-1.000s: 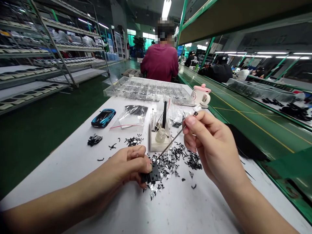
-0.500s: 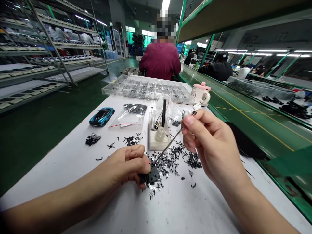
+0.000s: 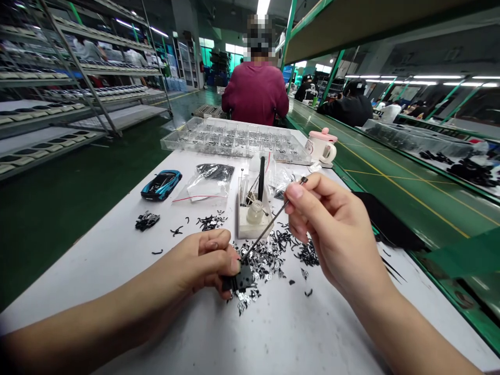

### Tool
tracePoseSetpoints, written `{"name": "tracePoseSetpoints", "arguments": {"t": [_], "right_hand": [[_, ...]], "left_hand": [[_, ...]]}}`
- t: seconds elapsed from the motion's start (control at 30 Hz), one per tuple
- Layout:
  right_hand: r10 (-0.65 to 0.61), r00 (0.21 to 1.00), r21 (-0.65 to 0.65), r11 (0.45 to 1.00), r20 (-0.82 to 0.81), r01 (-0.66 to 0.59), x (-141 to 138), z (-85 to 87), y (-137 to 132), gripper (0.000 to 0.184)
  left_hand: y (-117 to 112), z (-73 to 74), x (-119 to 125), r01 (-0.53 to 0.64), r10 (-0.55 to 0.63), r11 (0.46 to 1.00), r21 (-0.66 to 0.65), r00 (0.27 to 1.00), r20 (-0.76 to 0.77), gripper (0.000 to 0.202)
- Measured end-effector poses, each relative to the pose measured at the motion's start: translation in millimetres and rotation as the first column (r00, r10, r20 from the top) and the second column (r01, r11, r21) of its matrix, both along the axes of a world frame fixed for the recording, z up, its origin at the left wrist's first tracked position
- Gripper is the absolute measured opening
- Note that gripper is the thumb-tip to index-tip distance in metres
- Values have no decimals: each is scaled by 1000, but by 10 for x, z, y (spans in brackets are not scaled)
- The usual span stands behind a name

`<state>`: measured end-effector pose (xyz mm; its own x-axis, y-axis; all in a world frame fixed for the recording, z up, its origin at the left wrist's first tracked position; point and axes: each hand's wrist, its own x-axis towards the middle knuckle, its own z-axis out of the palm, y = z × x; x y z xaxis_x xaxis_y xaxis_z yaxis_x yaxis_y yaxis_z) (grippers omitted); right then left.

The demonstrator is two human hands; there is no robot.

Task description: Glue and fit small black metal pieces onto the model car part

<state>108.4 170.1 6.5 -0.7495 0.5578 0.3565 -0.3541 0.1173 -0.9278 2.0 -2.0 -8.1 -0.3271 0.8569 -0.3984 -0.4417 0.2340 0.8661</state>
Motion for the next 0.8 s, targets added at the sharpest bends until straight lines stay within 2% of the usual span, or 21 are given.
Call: {"name": "tracePoseSetpoints", "arguments": {"t": [0.33, 0.53, 0.8], "right_hand": [[-14, 1000, -18, 1000, -13, 14, 0, 4, -20, 25], [-23, 999, -35, 999, -23, 23, -11, 10, 5, 26], [16, 1000, -47, 999, 2, -16, -34, -6, 27, 27]], "left_hand": [[-16, -10, -2, -2, 2, 1000, 6, 1000, -6, 50], [-19, 8, 34, -22, 22, 1000, 0, 1000, -20, 41], [-5, -23, -2, -12, 12, 1000, 15, 1000, 15, 47]]}}
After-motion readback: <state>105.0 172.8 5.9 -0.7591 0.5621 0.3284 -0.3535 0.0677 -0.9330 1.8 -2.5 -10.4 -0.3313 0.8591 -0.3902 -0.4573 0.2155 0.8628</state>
